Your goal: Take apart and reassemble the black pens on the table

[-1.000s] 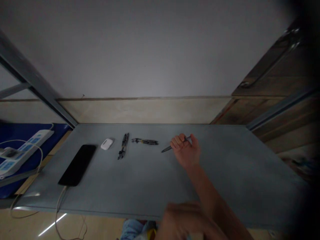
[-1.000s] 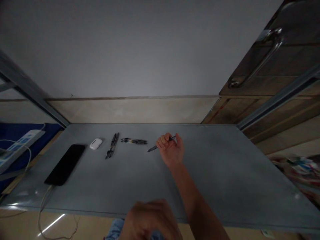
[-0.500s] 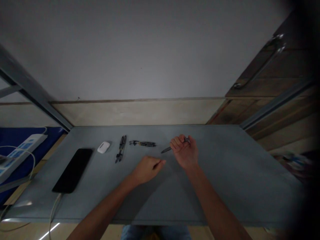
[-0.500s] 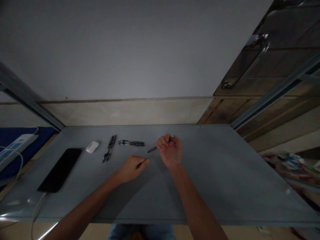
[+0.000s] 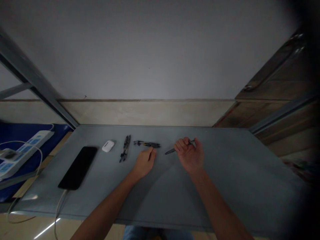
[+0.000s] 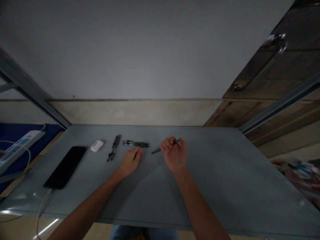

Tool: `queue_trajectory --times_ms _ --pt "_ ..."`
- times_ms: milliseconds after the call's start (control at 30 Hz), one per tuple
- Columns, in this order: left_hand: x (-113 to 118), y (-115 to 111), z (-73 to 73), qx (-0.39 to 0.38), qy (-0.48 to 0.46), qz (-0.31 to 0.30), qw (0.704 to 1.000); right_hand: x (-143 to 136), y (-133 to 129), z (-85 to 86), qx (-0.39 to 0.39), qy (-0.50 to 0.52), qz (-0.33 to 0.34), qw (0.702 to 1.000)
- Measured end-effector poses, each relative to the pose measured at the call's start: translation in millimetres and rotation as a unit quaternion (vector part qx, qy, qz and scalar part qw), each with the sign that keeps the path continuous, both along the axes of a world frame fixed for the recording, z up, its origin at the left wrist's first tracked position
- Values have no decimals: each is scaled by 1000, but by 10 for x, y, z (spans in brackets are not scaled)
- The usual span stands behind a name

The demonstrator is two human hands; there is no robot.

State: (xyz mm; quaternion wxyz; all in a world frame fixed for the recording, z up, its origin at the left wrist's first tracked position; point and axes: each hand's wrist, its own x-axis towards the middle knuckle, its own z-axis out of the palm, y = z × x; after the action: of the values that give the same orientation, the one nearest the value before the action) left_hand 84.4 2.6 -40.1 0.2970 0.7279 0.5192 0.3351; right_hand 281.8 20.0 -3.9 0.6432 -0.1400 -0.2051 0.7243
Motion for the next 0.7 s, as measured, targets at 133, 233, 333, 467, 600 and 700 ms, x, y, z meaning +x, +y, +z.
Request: queue_trajectory --times_ms 133,233,333,467,600,700 --pt "-38 64 -45 -37 -50 25 998 1 6 -14 4 -6 4 1000" --pt "-44 76 -54 -59 -54 6 997 -6 16 -32 1 -17 9 1000" --pt "-30 61 -46 -68 -53 -13 996 -27 15 -34 -5 -27 8 1000" --pt "-16 44 -50 -68 -51 -23 996 -62 -1 -27 -11 -29 19 999" --pt "-10 45 -61 -54 -51 -34 997 -81 -1 -49 -12 -28 25 999" --pt "-1 42 -62 -50 -53 -33 997 -85 12 -77 -12 -24 28 999"
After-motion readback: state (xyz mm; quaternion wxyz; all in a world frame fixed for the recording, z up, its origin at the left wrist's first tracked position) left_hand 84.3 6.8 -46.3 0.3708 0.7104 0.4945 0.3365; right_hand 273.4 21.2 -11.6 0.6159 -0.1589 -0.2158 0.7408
